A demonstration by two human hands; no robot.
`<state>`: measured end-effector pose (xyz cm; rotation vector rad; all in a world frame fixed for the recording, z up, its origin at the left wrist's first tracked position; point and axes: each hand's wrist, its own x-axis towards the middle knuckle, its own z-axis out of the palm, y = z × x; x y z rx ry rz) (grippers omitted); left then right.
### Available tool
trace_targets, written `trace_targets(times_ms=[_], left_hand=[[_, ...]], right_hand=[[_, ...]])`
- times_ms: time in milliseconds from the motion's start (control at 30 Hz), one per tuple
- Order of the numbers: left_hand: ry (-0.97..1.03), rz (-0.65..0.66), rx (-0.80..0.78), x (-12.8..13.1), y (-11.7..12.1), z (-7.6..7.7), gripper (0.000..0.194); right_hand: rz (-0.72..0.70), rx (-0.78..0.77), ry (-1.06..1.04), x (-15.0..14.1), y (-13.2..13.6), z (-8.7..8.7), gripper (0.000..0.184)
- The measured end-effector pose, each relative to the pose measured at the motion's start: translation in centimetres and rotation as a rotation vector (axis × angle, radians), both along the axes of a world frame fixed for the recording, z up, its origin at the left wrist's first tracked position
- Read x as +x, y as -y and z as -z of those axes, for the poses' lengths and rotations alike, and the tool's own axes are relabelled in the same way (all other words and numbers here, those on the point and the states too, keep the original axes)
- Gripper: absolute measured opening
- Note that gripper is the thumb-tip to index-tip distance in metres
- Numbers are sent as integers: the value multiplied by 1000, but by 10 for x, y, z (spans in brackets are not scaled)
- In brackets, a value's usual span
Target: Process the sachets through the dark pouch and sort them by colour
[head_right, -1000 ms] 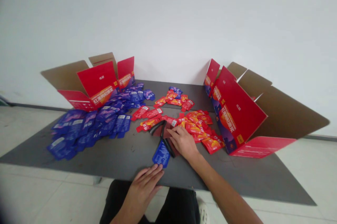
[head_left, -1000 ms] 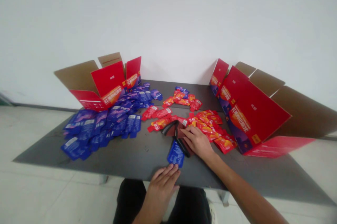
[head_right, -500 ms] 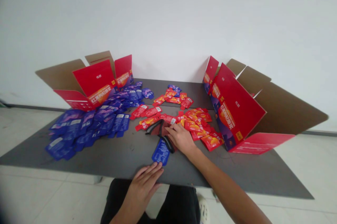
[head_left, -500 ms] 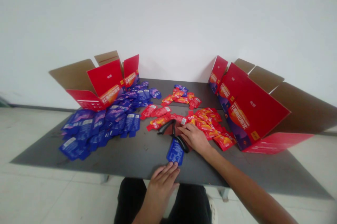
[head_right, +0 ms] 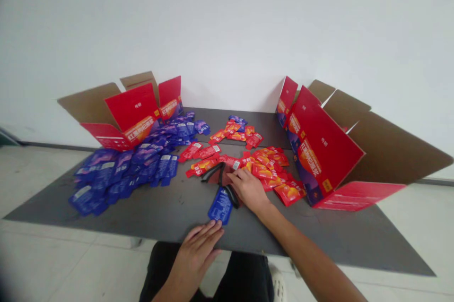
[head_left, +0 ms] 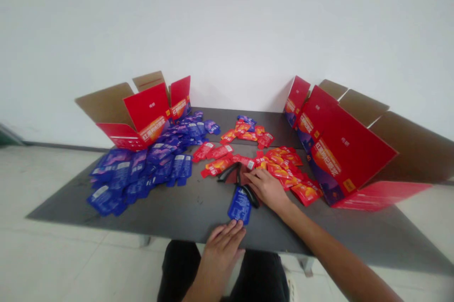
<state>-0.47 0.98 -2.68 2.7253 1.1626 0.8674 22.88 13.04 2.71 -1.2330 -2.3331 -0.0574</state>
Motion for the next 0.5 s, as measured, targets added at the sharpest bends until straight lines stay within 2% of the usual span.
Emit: trace_targets(times_ms=[67, 133, 233, 367, 500], left_hand=[[30, 3, -54, 0, -2, -7, 28], [79, -18, -134, 3, -4, -16, 28], [124, -155, -229, 16, -13, -30, 35], [63, -378, -335, 42, -29, -38, 63], [0, -457, -482, 58, -42, -44, 82]], right_hand=[[47, 79, -46, 10, -3, -10, 34], [105, 176, -158, 18, 8, -17, 37], [165, 252, -264, 29, 32, -15, 38], [271, 280, -311, 50, 55, 7, 36], [325, 353, -281, 76, 72, 40, 32]])
